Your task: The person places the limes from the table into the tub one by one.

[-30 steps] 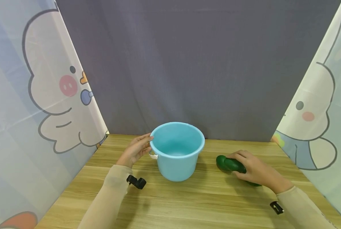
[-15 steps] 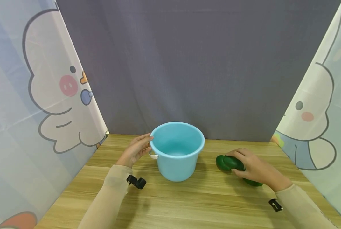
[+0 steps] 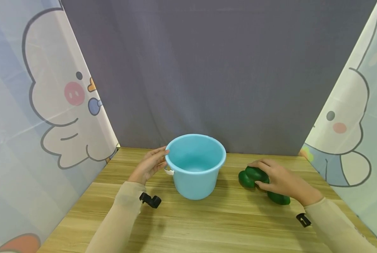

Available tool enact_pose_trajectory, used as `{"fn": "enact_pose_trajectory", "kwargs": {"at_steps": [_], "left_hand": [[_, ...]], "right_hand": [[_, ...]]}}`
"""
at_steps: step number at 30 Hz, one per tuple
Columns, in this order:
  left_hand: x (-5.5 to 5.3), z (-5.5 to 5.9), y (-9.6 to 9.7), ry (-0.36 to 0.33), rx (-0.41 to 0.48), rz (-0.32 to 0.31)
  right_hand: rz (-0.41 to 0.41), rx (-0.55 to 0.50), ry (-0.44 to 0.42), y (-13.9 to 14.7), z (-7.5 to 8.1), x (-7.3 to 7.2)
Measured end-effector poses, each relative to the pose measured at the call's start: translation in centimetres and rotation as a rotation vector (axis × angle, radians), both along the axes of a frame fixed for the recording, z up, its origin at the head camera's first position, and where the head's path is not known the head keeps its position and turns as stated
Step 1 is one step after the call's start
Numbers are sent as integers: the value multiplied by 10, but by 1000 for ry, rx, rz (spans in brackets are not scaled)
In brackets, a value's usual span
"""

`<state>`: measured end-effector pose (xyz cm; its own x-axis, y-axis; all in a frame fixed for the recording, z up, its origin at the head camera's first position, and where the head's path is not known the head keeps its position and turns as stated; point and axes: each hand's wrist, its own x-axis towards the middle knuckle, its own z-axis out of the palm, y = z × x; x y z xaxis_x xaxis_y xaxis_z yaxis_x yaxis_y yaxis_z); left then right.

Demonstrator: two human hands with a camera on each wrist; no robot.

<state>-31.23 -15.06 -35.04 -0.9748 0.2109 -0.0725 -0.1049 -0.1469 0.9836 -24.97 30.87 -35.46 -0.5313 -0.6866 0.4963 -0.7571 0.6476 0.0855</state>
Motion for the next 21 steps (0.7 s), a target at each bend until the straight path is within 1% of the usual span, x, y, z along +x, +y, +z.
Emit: {"fn": "enact_pose_trajectory", "kwargs": {"at_steps": [11, 21], "left_hand": [[0, 0, 0, -7, 2, 12], [0, 0, 1, -8, 2, 11]], "right_hand": [[49, 0, 46, -6, 9, -3], [62, -2, 45, -9, 16, -3]]}}
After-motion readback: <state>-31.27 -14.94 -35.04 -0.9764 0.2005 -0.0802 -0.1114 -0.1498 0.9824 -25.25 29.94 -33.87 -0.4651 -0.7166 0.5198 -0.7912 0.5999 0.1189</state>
